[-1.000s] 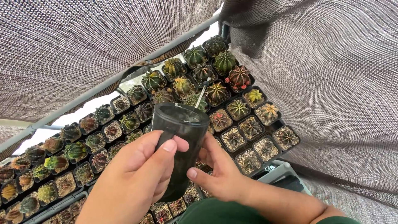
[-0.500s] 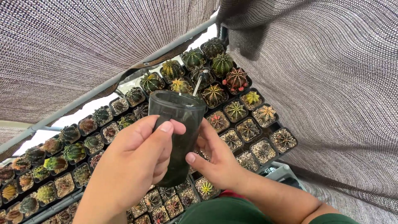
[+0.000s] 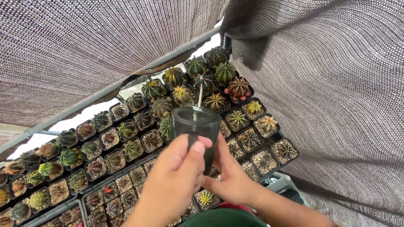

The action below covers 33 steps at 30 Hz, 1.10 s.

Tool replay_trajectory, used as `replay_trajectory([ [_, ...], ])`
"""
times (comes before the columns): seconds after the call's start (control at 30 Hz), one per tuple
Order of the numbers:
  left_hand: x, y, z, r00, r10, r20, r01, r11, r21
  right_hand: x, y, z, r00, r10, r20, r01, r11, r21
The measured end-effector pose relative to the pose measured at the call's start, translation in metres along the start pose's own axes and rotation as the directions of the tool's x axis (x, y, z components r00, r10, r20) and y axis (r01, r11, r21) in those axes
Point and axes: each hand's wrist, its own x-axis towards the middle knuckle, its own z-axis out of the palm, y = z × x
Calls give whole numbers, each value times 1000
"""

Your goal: Water several small potted cacti in a greenhouse or garden area using a modified watering cup.

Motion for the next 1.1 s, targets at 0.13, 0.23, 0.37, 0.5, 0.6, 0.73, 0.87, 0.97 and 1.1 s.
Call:
replay_trajectory([
  [0.13, -3, -39, 7, 998, 58, 15, -59, 997, 40, -21, 17, -15, 997, 73, 3, -73, 997, -37],
  [0.23, -4, -70, 5, 985, 148, 94, -165, 963, 214, -35, 27, -21, 991, 130, 8, -128, 982, -139],
  [0.37, -3, -109, -4, 958, 184, 221, -205, 976, 79, -46, 45, -12, 986, 153, -60, -164, 923, -348],
  [0.5, -9, -128, -16, 891, 330, 311, -383, 915, 127, -60, 89, -13, 988, -10, -154, -77, 834, -546],
  [0.6, -17, -121, -30, 888, 292, 354, -349, 931, 108, -68, 95, -5, 978, -174, -116, 57, 757, -651],
  [0.73, -27, -114, -62, 872, 347, 345, -451, 842, 294, -68, 82, 20, 970, -174, -170, 29, 777, -629],
  [0.87, 33, -156, -104, 907, 421, 31, -418, 884, 211, -76, 76, 41, 960, -190, -206, 34, 807, -589],
  [0.97, 54, -169, -106, 969, 220, 114, -225, 974, 30, -81, 73, 54, 956, -210, -204, 49, 802, -595],
  [1.1, 46, -172, -85, 898, 4, 439, 177, 912, -370, -81, 68, 62, 955, -229, -188, 64, 779, -624],
])
